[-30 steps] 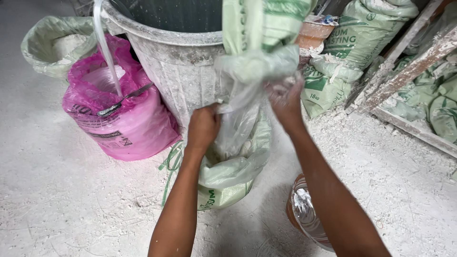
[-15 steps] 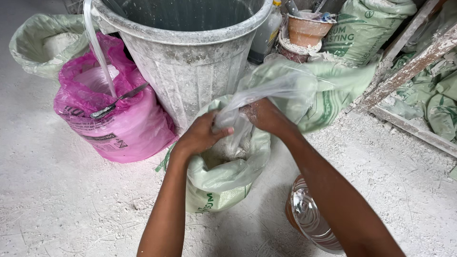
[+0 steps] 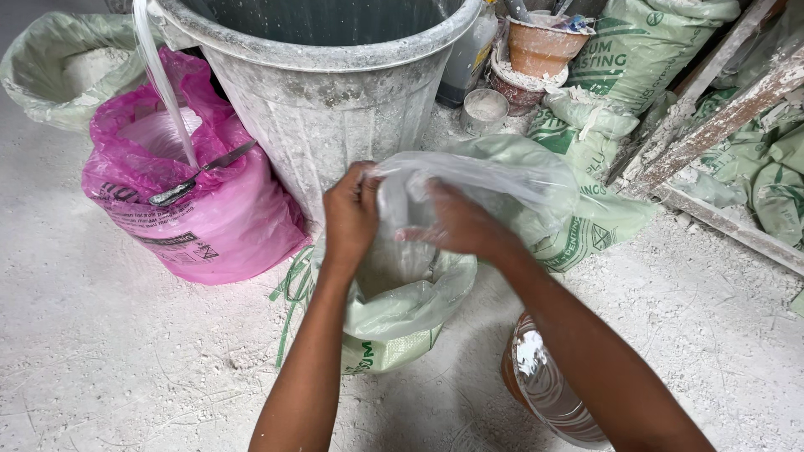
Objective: The person carries a long plaster molding to a work table and brushes a brown stain along its recessed channel using a brush. They then fill a pink cup with water from a tap, scoop gypsum casting powder from a woven bag into a bowl, and mix the powder and water by hand in the bowl.
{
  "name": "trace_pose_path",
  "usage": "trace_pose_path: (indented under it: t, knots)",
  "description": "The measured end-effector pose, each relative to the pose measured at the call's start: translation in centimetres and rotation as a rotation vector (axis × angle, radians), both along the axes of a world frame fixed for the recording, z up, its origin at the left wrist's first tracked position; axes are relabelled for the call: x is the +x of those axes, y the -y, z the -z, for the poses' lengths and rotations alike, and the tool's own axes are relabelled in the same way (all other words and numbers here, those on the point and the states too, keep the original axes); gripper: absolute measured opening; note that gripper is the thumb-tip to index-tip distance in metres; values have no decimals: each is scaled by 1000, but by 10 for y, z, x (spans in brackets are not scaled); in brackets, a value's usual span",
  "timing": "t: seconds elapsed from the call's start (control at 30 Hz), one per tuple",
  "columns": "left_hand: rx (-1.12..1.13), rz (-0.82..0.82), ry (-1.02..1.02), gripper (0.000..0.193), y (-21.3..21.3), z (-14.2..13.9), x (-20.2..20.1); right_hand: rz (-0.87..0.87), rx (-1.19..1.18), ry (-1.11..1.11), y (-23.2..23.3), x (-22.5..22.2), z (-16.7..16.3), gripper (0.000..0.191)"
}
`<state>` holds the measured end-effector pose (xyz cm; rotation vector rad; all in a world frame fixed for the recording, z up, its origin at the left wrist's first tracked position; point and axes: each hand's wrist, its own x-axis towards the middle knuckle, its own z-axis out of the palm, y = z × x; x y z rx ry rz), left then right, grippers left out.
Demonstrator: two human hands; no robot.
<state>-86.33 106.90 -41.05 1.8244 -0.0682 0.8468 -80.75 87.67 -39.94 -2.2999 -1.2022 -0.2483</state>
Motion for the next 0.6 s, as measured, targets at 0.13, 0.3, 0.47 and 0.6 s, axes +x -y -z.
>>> trace_pose_path:
  t: [0.13,0.3,0.47,0.6]
  knots:
    - [-257,147,-283,25,5,1,4,161,6,-190,-9,0,8,27]
    - [312,222,-397,48,-8,14,1,176,201,-151,0,24,2,20]
    - [469,166,-380,30,5,26,2,195,280,-241,-4,27,0,32]
    - [312,95,-247,17,-3,21,2,245,327,-196,2,23,2,48]
